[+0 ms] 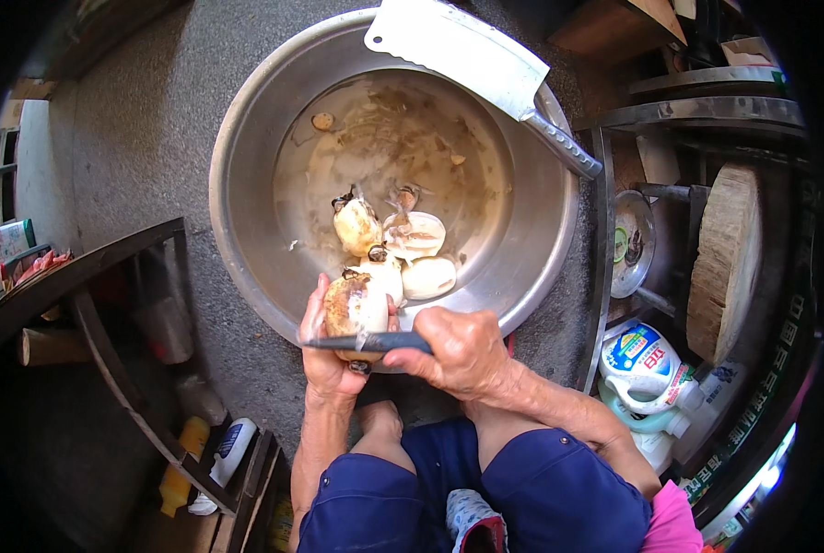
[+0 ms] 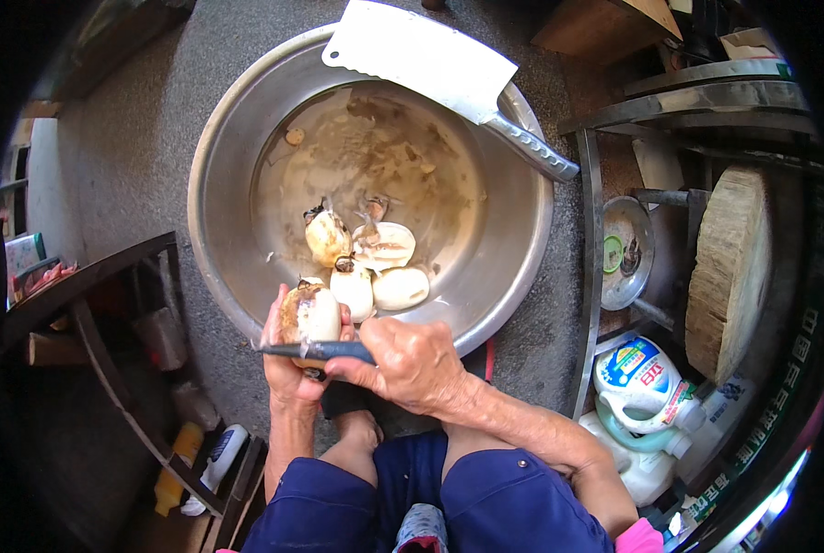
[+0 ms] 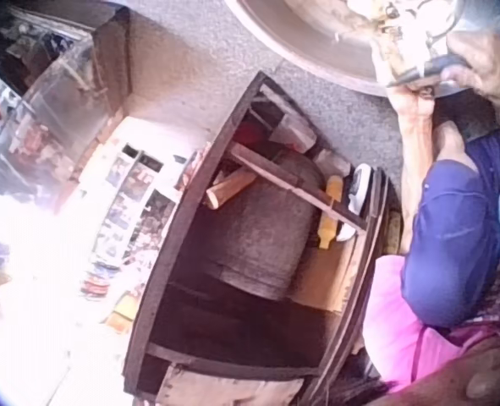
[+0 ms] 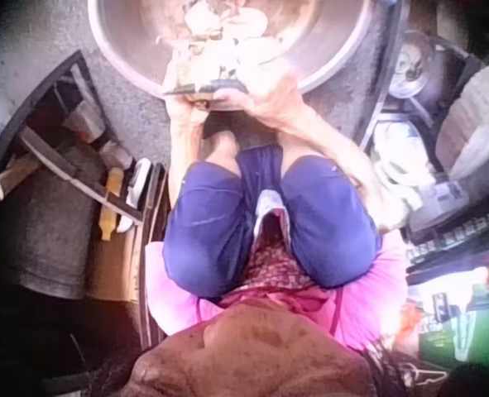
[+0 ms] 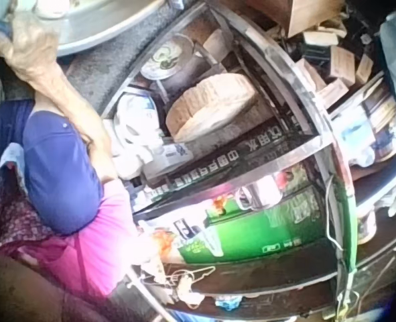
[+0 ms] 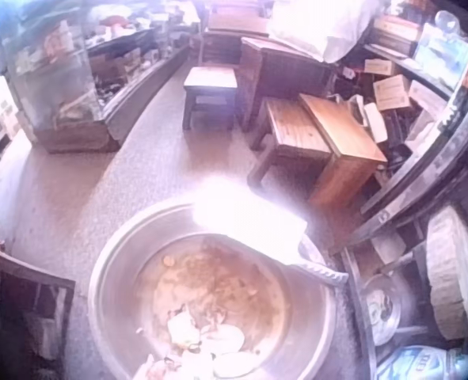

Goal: The person sits on the floor and peels several root vegetables over a metal basin. They use a peeler to remove the skin and a cleaver to cut off the ends, placing the peeled pieces into the basin.

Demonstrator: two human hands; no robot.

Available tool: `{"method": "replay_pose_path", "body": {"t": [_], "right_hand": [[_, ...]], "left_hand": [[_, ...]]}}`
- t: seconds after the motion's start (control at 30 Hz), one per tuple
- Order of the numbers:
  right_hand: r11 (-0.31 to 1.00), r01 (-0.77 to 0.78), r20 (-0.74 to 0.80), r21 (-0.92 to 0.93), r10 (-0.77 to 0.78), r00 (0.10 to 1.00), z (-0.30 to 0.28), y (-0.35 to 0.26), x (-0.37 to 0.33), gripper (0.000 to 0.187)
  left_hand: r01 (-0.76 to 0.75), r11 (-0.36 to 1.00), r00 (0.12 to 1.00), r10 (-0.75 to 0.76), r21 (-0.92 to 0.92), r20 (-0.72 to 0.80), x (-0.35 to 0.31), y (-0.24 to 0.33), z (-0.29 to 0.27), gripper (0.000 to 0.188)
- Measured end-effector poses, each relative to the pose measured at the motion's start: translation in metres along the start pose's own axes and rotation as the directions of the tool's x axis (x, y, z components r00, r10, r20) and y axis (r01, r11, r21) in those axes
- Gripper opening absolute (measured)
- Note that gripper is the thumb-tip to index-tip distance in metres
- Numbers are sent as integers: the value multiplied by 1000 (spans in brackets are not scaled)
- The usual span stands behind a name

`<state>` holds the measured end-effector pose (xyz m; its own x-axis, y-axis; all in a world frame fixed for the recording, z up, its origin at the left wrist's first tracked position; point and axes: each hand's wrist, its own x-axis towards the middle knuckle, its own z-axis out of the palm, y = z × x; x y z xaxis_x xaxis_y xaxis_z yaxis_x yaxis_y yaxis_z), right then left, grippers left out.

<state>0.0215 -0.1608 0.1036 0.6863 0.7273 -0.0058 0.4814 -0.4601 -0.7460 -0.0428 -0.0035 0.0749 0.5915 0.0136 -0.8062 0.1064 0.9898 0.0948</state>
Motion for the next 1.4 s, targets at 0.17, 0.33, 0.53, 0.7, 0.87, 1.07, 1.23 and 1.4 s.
{"method": "replay_pose_path", "body": {"t": [0.17,0.33,0.53,0.7,0.87,1.07,1.23,1.4], "right_hand": [[973,-172,-115,-154,155,981,11,33,6,49],[937,-350,-79,27,351,933,-11,46,9,48],[987,-110,-38,117,116,993,1,5,-9,49],[989,-143,-75,49,146,986,7,16,-3,50],[990,-138,-105,-17,135,985,7,21,-3,50],[760,-561,-4,-328,593,805,11,55,11,55],[695,-597,21,400,644,765,-13,53,15,55],[283,-645,463,710,502,730,-35,14,20,33]], "left_hand": [[53,986,987,-75,156,140,0,-4,-15,55],[58,993,980,-77,103,184,-4,-1,-8,50],[-176,978,983,170,110,67,0,-9,-13,42],[-87,989,980,63,123,188,-3,-11,-21,47],[-87,986,979,59,142,193,-2,-11,-17,49],[-181,916,961,87,357,264,-16,-17,-16,48],[-109,975,982,76,194,170,-15,-18,5,47],[-119,974,992,107,191,69,-14,-19,4,42]]}}
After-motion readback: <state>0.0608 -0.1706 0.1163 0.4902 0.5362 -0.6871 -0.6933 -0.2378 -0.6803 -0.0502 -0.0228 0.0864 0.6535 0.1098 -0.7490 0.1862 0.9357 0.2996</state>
